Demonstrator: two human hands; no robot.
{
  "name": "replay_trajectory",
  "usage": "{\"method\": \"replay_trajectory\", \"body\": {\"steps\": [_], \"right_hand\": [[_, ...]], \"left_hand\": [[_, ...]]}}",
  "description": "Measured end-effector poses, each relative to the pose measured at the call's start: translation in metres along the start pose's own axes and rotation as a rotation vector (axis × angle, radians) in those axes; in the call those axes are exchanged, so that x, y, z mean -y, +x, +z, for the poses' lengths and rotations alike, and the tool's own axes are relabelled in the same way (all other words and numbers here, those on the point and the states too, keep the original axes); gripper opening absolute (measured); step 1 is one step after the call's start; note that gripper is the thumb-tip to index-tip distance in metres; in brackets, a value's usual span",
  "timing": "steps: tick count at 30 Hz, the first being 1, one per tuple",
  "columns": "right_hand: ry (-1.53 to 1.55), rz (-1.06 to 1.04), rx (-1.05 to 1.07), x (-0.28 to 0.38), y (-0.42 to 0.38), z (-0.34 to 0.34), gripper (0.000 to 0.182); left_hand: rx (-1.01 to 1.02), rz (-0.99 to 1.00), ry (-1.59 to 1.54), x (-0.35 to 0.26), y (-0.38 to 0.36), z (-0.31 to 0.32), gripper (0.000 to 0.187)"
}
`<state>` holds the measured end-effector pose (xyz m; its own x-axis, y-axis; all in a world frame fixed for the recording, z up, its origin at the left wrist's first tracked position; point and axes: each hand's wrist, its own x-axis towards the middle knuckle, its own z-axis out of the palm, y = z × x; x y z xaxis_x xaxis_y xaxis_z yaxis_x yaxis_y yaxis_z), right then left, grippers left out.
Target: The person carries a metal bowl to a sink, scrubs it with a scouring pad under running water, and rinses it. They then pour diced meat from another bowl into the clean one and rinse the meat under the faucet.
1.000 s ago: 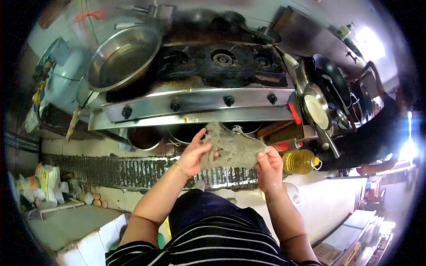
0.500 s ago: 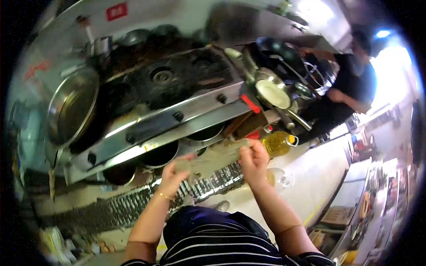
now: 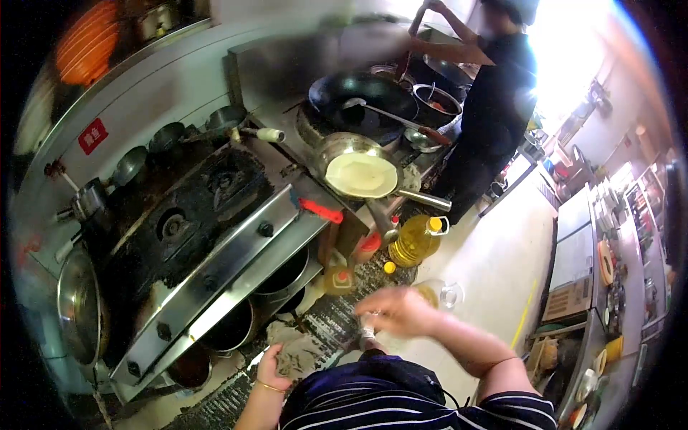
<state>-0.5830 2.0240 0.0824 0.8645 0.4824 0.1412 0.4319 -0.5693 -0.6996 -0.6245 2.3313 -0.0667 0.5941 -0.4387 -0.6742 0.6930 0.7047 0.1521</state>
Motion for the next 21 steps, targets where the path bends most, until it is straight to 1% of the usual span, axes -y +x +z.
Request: {"method": "replay_trajectory", "body": {"steps": [1,2,4,5,6,8,9,10,11,12,13,14,15,17,20,21], "right_hand": [[-0.03,-0.029,-0.087,-0.039,-0.002,-0.029,0.023],[-0.06,-0.063,-0.174,-0.075,-0.001,-0.06,0.022],[0.116,0.366,-0.216,-0.125,0.008,-0.126,0.024],[0.082,0.403,-0.28,-0.167,0.014,-0.154,0.025],[0.056,0.451,-0.342,-0.218,0.018,-0.172,0.026],[-0.098,0.514,-0.359,-0.304,0.025,-0.204,0.028],[-0.127,0.502,-0.342,-0.329,0.031,-0.217,0.029],[-0.156,0.486,-0.327,-0.352,0.038,-0.226,0.029],[-0.184,0.562,-0.254,-0.375,0.046,-0.229,0.033],[-0.265,0.554,-0.188,-0.396,0.055,-0.227,0.037],[-0.348,0.543,-0.12,-0.417,0.064,-0.224,0.042],[-0.432,0.529,-0.05,-0.436,0.073,-0.219,0.047],[-0.479,0.601,0.01,-0.45,0.085,-0.212,0.065],[-0.623,0.521,-0.06,-0.471,0.094,-0.197,0.069],[-0.663,0.495,0.025,-0.499,0.105,-0.192,0.068],[-0.614,0.514,0.13,-0.511,0.112,-0.199,0.065]], "left_hand": [[-0.092,0.062,-0.031,0.003,0.014,0.004,0.036],[-0.074,0.1,-0.113,0.006,0.026,0.002,0.035],[-0.04,0.184,-0.282,0.014,0.049,0.007,0.033],[-0.121,0.219,-0.31,0.019,0.056,0.022,0.03],[-0.108,0.242,-0.327,0.024,0.062,0.032,0.03],[-0.092,0.282,-0.356,0.038,0.072,0.046,0.029],[-0.077,0.359,-0.2,0.047,0.08,0.048,0.03],[-0.073,0.345,-0.266,0.053,0.083,0.06,0.031],[-0.069,0.333,-0.333,0.058,0.082,0.072,0.031],[-0.065,0.323,-0.401,0.063,0.082,0.085,0.032],[-0.221,0.351,-0.202,0.066,0.083,0.099,0.035],[-0.264,0.363,-0.189,0.068,0.083,0.109,0.035],[-0.305,0.374,-0.177,0.071,0.083,0.118,0.034],[-0.391,0.384,-0.214,0.073,0.086,0.13,0.034],[-0.438,0.446,-0.169,0.078,0.09,0.141,0.033],[-0.437,0.444,-0.179,0.078,0.092,0.144,0.033]]}}
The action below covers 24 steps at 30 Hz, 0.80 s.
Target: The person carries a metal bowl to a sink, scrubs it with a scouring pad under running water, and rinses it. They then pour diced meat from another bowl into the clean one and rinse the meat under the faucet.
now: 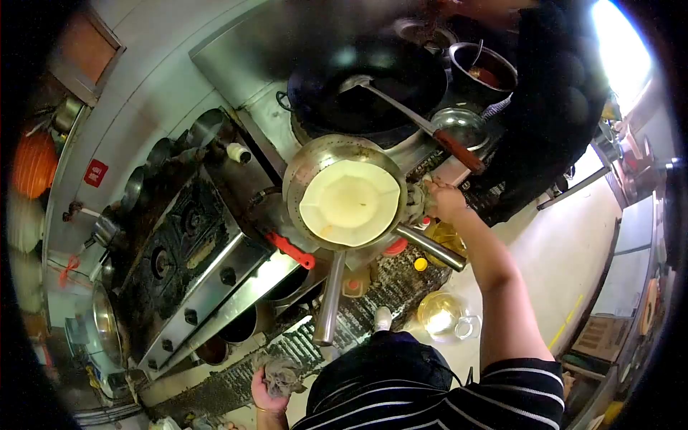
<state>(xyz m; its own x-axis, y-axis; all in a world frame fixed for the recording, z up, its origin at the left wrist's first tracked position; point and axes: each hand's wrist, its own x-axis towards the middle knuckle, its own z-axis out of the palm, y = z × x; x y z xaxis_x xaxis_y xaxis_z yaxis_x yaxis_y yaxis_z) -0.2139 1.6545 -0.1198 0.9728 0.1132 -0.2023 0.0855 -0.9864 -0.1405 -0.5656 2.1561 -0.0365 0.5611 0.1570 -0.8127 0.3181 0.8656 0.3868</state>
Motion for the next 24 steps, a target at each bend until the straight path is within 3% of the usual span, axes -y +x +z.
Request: {"method": "replay_trajectory", "body": {"steps": [1,5,6,9,11,13,14,15,16,17,18,19,21,22,23,24], "right_hand": [[0.018,-0.017,0.111,-0.01,0.008,0.0,0.062],[0.395,0.084,-0.16,-0.051,0.023,0.022,0.043],[0.689,0.117,-0.332,-0.056,0.019,0.021,0.039],[1.808,0.519,-0.389,-0.052,-0.005,-0.001,0.033],[2.035,0.431,-0.296,-0.042,-0.043,-0.017,0.035],[2.254,0.314,-0.181,-0.03,-0.08,-0.025,0.04],[1.908,0.117,-0.329,-0.023,-0.09,-0.021,0.04],[2.121,0.131,-0.135,-0.015,-0.096,-0.033,0.04],[2.312,0.187,0.069,-0.006,-0.103,-0.045,0.04],[2.2,0.248,0.005,0.001,-0.103,-0.04,0.044],[2.292,0.394,-0.064,0.016,-0.108,-0.046,0.049],[2.414,0.246,-0.011,0.022,-0.116,-0.06,0.042],[2.431,0.169,-0.081,0.056,-0.118,-0.082,0.042],[2.439,0.13,-0.116,0.073,-0.119,-0.093,0.042],[2.459,0.328,0.043,0.083,-0.12,-0.1,0.041],[2.45,0.274,0.05,0.068,-0.11,-0.072,0.039]], "left_hand": [[0.0,-0.006,-0.01,0.001,0.0,0.001,0.033],[0.033,-0.011,-0.021,0.012,0.009,0.004,0.033],[0.048,-0.033,-0.036,0.013,0.012,0.003,0.034],[0.07,-0.101,-0.083,0.016,0.02,0.003,0.037],[0.06,-0.148,-0.109,0.014,0.022,0.012,0.04],[0.191,-0.252,-0.186,0.014,0.026,0.015,0.048],[0.265,-0.319,-0.221,0.012,0.03,0.013,0.05],[0.338,-0.374,-0.257,0.01,0.033,0.009,0.052],[0.155,-0.201,-0.023,0.013,0.042,0.002,0.072],[0.172,-0.185,-0.041,0.011,0.053,-0.011,0.07],[0.186,-0.191,-0.047,0.006,0.043,-0.001,0.067],[0.2,-0.196,-0.058,0.001,0.032,0.02,0.064],[0.21,-0.066,-0.062,-0.008,0.01,0.049,0.053],[0.342,-0.13,-0.139,-0.014,0.009,0.042,0.045],[0.389,-0.126,-0.129,-0.019,0.012,0.028,0.042],[0.437,-0.121,-0.119,-0.024,0.015,0.015,0.039]]}}
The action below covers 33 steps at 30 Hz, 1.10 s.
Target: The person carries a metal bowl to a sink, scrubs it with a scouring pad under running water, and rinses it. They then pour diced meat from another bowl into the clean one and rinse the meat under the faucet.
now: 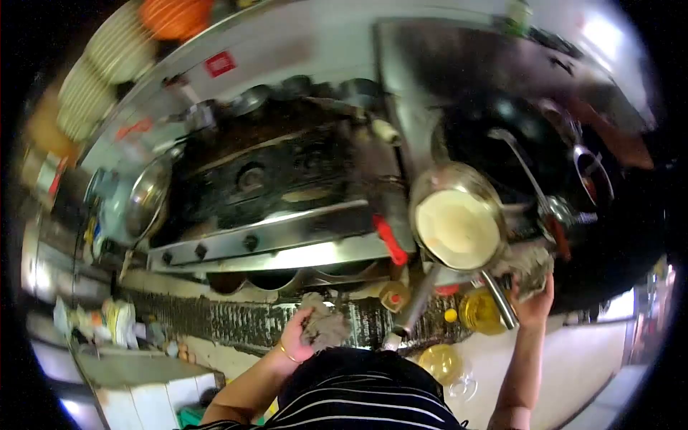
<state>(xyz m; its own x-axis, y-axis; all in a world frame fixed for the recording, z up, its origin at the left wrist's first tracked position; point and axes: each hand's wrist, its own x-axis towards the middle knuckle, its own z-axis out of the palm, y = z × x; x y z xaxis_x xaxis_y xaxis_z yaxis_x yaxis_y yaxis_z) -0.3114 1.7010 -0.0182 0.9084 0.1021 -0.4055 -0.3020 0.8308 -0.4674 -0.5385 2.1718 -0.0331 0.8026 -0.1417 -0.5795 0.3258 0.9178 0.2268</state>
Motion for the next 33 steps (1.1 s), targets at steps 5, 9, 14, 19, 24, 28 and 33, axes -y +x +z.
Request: {"method": "replay_trajectory", "body": {"steps": [5,9,14,19,24,28,33], "right_hand": [[-0.184,-0.167,0.021,-0.03,-0.039,0.101,0.041],[-0.617,-0.086,0.276,-0.111,-0.048,0.169,0.044],[-0.773,0.266,0.263,-0.302,-0.076,0.271,0.049],[-0.756,0.391,0.225,-0.51,-0.052,0.377,0.043],[-0.751,0.32,0.342,-0.675,0.018,0.472,0.031],[-0.86,0.298,0.281,-0.752,0.033,0.522,0.029],[-1.054,0.206,0.46,-0.789,0.006,0.563,0.019]], "left_hand": [[-0.034,0.154,-0.016,-0.039,-0.032,-0.055,0.038],[-0.13,0.338,-0.216,-0.118,-0.098,-0.119,0.038],[-0.296,0.83,-0.122,-0.294,-0.219,-0.21,0.043],[-0.443,1.064,-0.04,-0.492,-0.298,-0.272,0.047],[-0.355,0.895,0.13,-0.658,-0.302,-0.307,0.044],[-0.224,0.65,0.196,-0.726,-0.272,-0.298,0.051],[-0.107,0.529,0.245,-0.745,-0.261,-0.275,0.05]]}}
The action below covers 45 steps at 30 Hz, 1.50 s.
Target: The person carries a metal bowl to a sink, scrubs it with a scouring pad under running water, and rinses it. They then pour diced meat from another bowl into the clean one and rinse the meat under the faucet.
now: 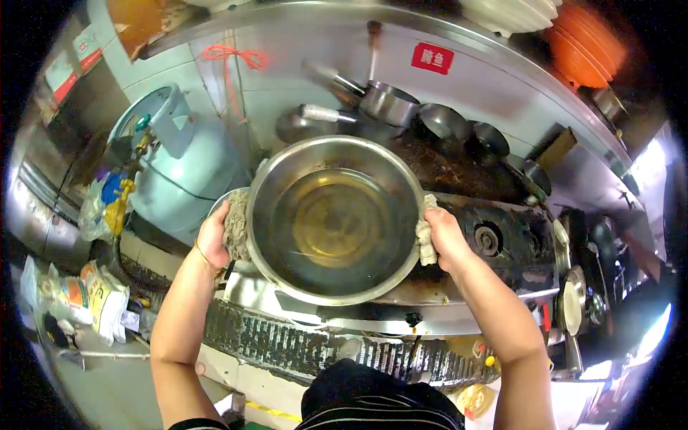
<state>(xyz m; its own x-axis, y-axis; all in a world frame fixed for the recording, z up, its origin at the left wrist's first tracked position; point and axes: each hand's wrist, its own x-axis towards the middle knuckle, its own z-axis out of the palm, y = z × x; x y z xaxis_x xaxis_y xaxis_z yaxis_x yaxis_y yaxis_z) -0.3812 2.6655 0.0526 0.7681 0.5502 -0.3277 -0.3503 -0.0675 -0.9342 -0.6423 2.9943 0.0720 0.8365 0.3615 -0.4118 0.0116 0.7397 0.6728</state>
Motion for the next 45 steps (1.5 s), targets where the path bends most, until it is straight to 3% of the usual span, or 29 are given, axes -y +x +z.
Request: {"method": "replay_trajectory", "body": {"steps": [3,9,13,18,19,21,23,28,34,37,38,45], "right_hand": [[-0.035,0.054,-0.048,0.006,-0.002,0.004,0.02],[0.013,-0.101,-0.184,0.005,-0.019,0.011,0.023],[0.027,-0.135,-0.187,0.026,-0.049,-0.017,0.021],[0.27,-0.192,-0.201,0.046,-0.126,-0.072,0.029],[0.338,-0.196,-0.197,0.045,-0.143,-0.087,0.031],[0.195,-0.252,-0.227,0.037,-0.182,-0.118,0.033],[0.126,-0.269,-0.294,0.025,-0.226,-0.147,0.035],[0.174,-0.324,-0.413,-0.002,-0.362,-0.213,0.036],[0.128,-0.301,-0.735,-0.062,-0.532,-0.305,0.032],[0.152,-0.248,-0.863,-0.088,-0.619,-0.343,0.031],[0.161,-0.244,-0.914,-0.097,-0.646,-0.352,0.032],[0.269,-0.265,-1.176,-0.167,-0.805,-0.432,0.037]], "left_hand": [[0.082,-0.083,-0.006,0.0,0.008,-0.005,0.045],[0.007,0.162,0.141,0.002,0.0,0.025,0.033],[0.086,0.225,0.172,-0.001,-0.022,0.059,0.031],[0.207,0.306,0.322,0.021,-0.058,0.127,0.033],[0.16,0.278,0.315,0.032,-0.061,0.133,0.036],[0.186,0.118,0.167,0.055,-0.063,0.141,0.037],[0.269,-0.018,0.088,0.084,-0.071,0.16,0.04],[0.316,-0.103,0.148,0.183,-0.1,0.216,0.037],[0.386,-0.268,0.236,0.332,-0.173,0.303,0.029],[0.512,-0.327,0.301,0.416,-0.191,0.326,0.028],[0.479,-0.427,0.296,0.441,-0.207,0.342,0.026],[0.734,-0.53,0.428,0.6,-0.273,0.432,0.027]]}}
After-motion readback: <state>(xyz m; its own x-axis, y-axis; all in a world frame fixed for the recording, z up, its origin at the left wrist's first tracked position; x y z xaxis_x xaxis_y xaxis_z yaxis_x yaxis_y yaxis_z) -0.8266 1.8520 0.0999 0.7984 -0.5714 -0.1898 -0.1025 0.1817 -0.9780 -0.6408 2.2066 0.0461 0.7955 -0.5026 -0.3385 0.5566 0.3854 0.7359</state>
